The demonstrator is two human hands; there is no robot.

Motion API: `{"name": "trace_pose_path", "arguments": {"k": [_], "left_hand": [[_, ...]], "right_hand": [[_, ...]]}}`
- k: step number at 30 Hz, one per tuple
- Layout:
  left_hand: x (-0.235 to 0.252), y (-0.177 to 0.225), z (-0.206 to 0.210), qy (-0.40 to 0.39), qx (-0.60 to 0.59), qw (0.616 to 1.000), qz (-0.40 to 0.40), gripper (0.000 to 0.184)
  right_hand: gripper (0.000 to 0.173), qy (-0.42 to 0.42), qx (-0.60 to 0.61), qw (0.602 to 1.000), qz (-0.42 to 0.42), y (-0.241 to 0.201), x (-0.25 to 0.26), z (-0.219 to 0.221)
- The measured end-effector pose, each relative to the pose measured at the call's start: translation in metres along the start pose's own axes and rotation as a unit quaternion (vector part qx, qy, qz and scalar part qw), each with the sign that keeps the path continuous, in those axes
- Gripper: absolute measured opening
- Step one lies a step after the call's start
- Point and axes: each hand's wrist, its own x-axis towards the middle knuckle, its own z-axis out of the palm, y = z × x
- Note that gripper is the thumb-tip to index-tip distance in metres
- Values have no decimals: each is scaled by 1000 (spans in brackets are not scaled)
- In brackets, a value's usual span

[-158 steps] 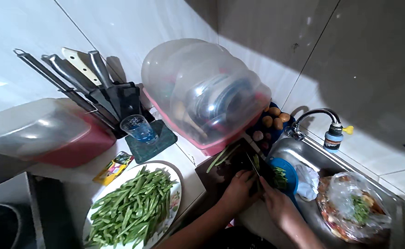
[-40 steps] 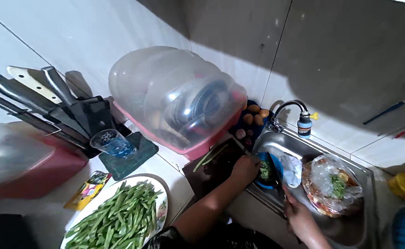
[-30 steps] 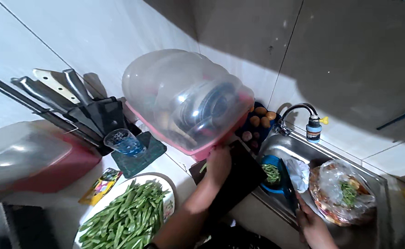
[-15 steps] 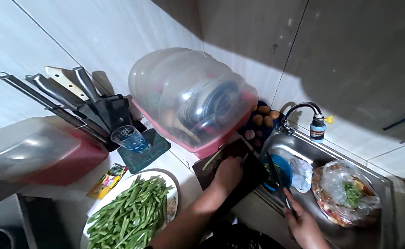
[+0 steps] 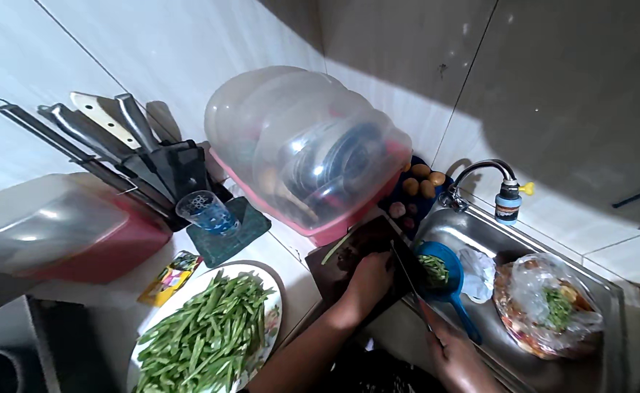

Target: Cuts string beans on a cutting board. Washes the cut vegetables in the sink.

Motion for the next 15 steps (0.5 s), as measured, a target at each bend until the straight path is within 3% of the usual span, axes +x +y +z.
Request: {"name": "trace_pose_path", "arguments": {"k": [15], "left_hand": [[-2,7,-3,-8,12,1000,-16,38]], "right_hand": [[60,-34,-1,999,16,-33,-3,-8]]}}
